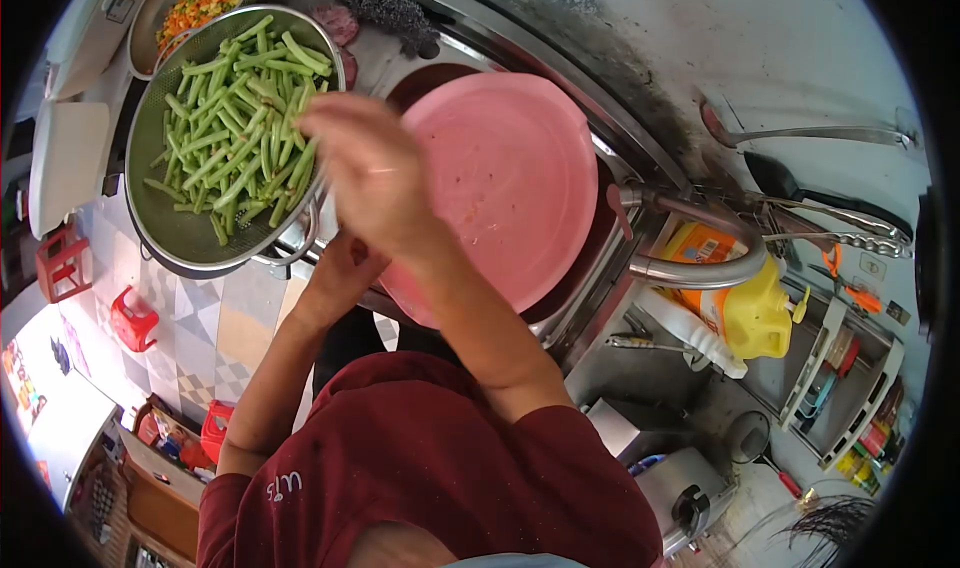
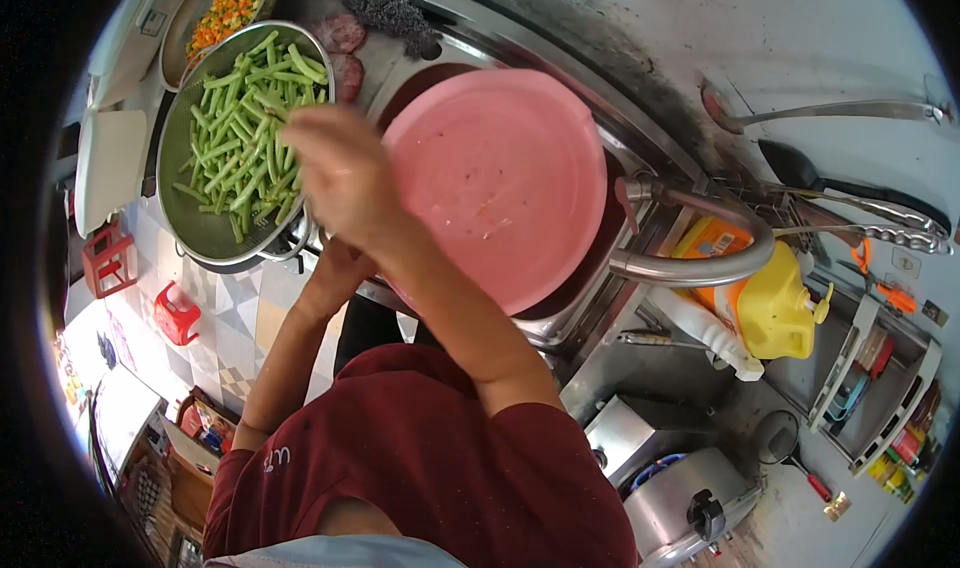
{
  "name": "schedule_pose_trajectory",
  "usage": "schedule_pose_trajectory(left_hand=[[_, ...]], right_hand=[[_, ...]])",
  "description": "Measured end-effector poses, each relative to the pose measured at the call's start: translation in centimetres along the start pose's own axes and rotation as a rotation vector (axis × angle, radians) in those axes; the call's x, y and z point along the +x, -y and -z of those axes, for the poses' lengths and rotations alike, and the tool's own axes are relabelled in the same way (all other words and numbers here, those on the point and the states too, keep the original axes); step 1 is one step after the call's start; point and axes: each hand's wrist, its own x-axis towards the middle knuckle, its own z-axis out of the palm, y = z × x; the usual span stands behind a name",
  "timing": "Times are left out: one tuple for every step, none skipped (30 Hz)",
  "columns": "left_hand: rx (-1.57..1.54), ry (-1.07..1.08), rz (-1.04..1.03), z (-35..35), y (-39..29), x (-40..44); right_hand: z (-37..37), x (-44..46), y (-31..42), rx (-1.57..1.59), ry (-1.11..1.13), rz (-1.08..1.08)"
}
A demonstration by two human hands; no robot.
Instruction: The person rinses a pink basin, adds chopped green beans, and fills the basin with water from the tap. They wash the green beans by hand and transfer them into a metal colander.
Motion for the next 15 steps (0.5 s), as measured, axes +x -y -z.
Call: schedule_pose_trajectory(left_hand=[[0.009,-0.041,0.056,0.0,0.9,-0.1],[0.017,-0.03,0.111,-0.1,0.0,-0.1],[0.013,-0.03,0.114,-0.1,-0.3,-0.1],[-0.002,-0.032,0.129,-0.2,-0.5,-0.2],[-0.016,-0.039,0.142,-0.2,-0.4,-0.3],[-0.005,-0.05,0.088,-0.2,0.3,-0.1],[-0.007,-0.055,0.096,-0.2,0.3,-0.3],[-0.009,-0.049,0.111,-0.2,0.0,-0.2],[-0.011,-0.045,0.126,-0.2,-0.1,-0.2],[-0.007,-0.055,0.131,-0.2,-0.1,-0.2],[-0.006,-0.018,0.145,-0.2,-0.2,-0.2],[-0.002,0.014,0.159,0.0,-0.3,-0.2],[0.065,0.022,0.178,0.0,-0.7,-0.2],[0.036,0.018,0.143,0.0,-0.8,-0.2],[0.011,0.007,0.108,-0.1,-0.5,-0.3]], right_hand=[[2.5,-1.0,-0.6,0.016,-0.034,-0.136],[5.2,-1.4,-1.2,-0.113,-0.117,-0.13],[7.5,-2.6,-1.9,-0.107,-0.228,-0.46],[10.7,-5.0,-5.5,-0.293,-0.261,-0.611],[14.2,-8.0,-9.2,-0.372,-0.211,-0.697],[17.0,-11.3,-13.0,-0.414,-0.177,-0.858],[18.2,-13.5,-14.8,-0.433,-0.158,-0.943],[19.3,-15.7,-16.6,-0.452,-0.136,-1.028],[19.4,-16.7,-16.8,-0.589,-0.002,-0.962],[19.3,-17.5,-17.2,-0.719,0.132,-0.886],[19.0,-18.0,-18.0,-0.704,0.139,-0.884],[18.3,-18.1,-18.5,-0.778,0.158,-0.827],[17.4,-18.3,-19.3,-0.846,0.176,-0.764],[16.9,-19.2,-20.7,-0.816,0.185,-0.751],[16.2,-19.7,-22.4,-0.805,0.204,-0.733]])
